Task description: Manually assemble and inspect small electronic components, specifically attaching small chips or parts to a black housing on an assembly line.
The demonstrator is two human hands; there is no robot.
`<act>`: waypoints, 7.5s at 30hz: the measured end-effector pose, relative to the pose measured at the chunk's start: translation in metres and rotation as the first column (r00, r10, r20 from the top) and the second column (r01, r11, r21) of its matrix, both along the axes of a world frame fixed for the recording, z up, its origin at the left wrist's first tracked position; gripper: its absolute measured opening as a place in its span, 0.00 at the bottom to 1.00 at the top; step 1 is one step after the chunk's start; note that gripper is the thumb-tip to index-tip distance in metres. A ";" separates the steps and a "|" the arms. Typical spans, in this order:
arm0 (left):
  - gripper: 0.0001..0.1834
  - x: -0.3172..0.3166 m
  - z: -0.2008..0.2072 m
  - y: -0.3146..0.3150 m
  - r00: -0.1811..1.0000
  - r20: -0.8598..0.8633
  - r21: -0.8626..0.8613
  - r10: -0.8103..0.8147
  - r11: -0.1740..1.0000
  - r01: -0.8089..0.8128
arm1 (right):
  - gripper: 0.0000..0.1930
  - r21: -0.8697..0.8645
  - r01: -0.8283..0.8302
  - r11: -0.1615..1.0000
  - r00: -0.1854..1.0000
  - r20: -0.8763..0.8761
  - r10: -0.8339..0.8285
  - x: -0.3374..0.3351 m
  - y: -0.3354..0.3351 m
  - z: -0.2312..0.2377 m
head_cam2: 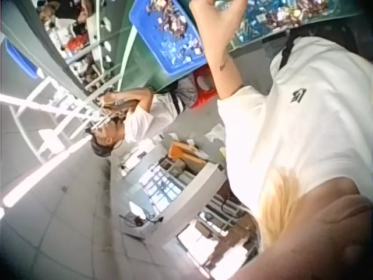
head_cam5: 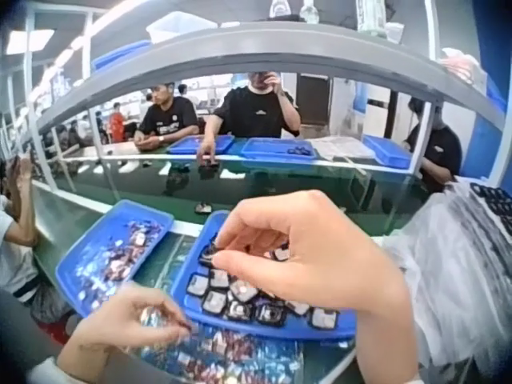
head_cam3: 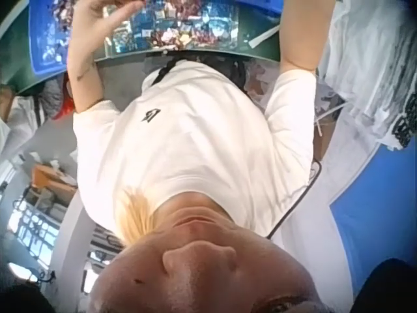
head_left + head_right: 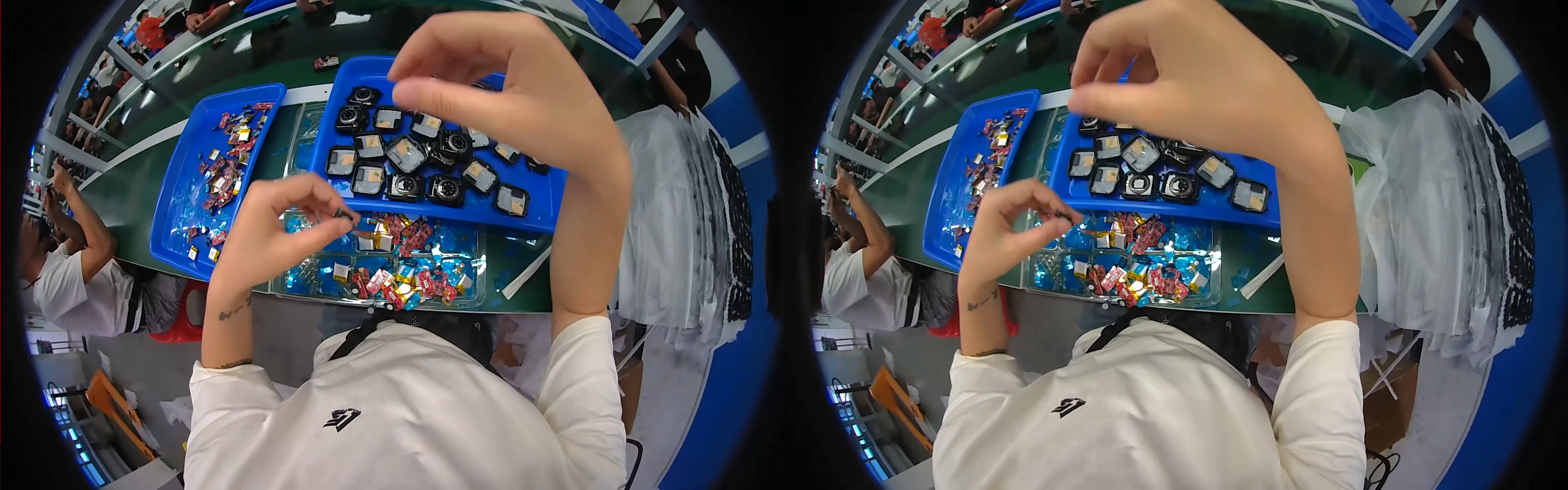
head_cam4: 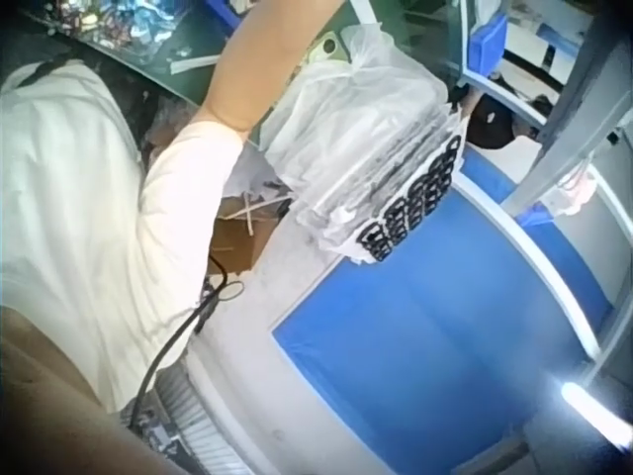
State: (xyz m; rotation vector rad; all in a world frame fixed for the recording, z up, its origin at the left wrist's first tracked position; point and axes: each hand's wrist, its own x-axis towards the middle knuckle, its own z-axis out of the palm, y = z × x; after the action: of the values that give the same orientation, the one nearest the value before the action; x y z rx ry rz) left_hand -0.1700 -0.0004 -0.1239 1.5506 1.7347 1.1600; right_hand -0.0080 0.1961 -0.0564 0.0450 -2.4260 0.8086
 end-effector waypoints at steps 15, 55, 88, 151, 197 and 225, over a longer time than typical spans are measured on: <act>0.07 0.011 0.085 0.077 0.988 -0.012 0.503 -0.153 0.853 0.138 | 0.19 -0.673 -0.088 0.734 0.991 -0.131 -0.001 0.008 0.001 0.017; 0.06 -0.006 0.077 0.092 0.954 0.245 0.288 -0.174 0.952 0.100 | 0.06 -0.464 0.016 0.886 0.954 -0.259 -0.153 -0.006 0.004 0.007; 0.07 -0.017 0.077 0.091 0.890 0.375 0.434 -0.260 0.897 0.079 | 0.16 0.418 0.060 0.906 0.806 0.516 -0.291 -0.041 -0.011 -0.054; 0.05 0.008 0.055 0.107 0.953 -0.034 0.645 0.301 0.735 -0.209 | 0.07 -0.634 0.034 0.773 0.841 -0.399 -0.364 -0.032 -0.013 -0.018; 0.11 -0.034 0.088 0.080 0.939 0.329 0.547 0.105 0.789 -0.280 | 0.09 -0.363 0.707 0.607 0.639 -0.042 -0.768 -0.013 0.141 -0.056; 0.09 -0.016 0.094 0.074 0.969 0.243 0.560 0.035 0.811 -0.170 | 0.06 0.333 -0.224 0.916 0.919 0.386 0.084 -0.011 -0.059 -0.086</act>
State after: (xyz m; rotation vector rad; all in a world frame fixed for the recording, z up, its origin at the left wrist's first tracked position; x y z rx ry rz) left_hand -0.1862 0.0737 -0.0299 1.5759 1.3940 1.9766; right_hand -0.0187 0.1371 -0.1423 0.2611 -2.9357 0.4361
